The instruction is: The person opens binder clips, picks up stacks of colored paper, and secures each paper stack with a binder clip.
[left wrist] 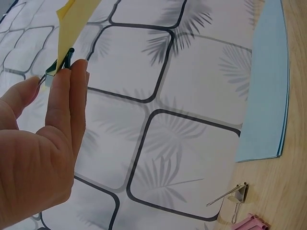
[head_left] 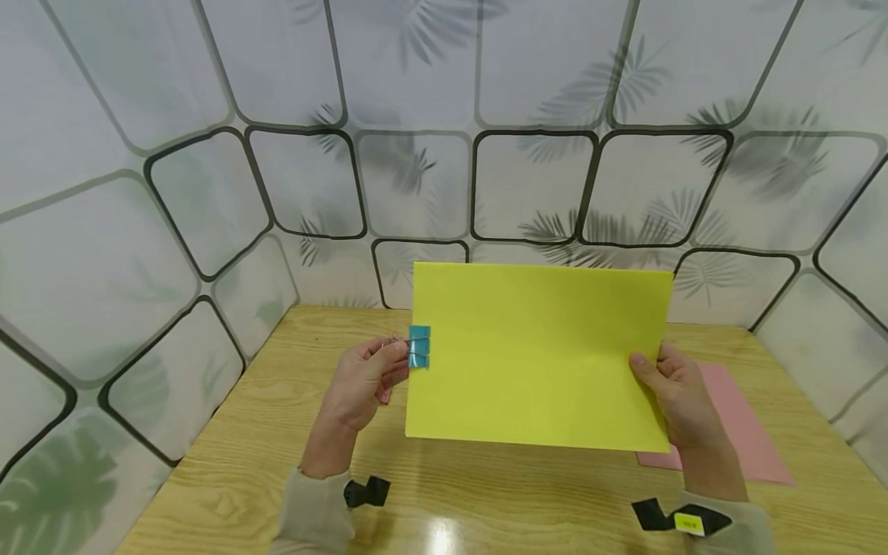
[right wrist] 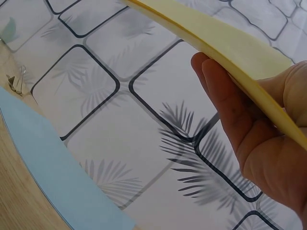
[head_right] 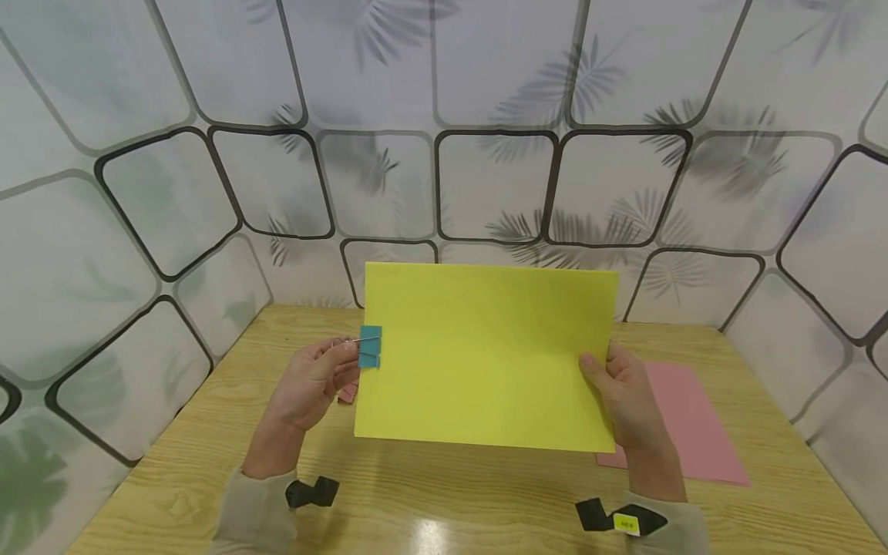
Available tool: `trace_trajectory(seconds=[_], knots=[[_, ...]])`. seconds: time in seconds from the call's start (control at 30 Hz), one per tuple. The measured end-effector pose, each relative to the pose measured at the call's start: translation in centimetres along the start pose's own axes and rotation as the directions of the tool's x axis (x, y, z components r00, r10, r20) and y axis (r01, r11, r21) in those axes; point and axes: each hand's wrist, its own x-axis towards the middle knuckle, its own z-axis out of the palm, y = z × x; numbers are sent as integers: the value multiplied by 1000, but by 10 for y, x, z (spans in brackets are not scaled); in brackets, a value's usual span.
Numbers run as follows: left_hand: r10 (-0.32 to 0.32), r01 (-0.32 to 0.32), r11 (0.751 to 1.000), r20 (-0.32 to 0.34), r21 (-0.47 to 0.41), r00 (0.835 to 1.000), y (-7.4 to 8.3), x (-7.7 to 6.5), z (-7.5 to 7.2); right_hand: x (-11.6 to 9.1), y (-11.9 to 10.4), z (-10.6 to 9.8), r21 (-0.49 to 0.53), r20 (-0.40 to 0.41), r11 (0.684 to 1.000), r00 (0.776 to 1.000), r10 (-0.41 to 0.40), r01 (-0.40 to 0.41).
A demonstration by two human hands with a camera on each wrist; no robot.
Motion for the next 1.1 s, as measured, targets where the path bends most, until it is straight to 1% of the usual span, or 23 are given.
trace_trajectory(seconds=[0.27, 0.37, 0.53, 0.63, 0.73, 0.87, 0.97, 1.1], knots=[[20, -20, 1000, 13, -3, 1000, -1, -1, 0, 0, 1, 1, 2, -21, 1000, 1000, 6, -6], [18, -18, 1000, 19, -4, 1000, -2, 0, 0, 0, 1, 1, -4, -30, 1000, 1000, 7, -7], [13, -11, 999, 26, -44, 1000, -1, 1, 2, 0, 2, 1, -24, -35, 1000, 999, 5, -6], [0, 1, 999, 29, -53, 1000, 1, 0, 3, 1, 1, 1, -31, -31, 1000, 1000, 0, -1], [-4, 5, 1000, 35, -25, 999, 2, -1, 2, 1, 1, 1, -1, -11, 1000, 1000, -12, 12], [10, -11, 999, 35, 30, 999, 4, -1, 0, 1, 0, 1, 42, 22, 999, 999, -29, 28], [18, -21, 998, 49, 61, 999, 5, -1, -3, 1, 0, 1, 23, 30, 999, 999, -34, 34], [24, -31, 995, 78, 92, 997, 4, -1, -6, 1, -1, -1, -46, 22, 998, 999, -32, 33]])
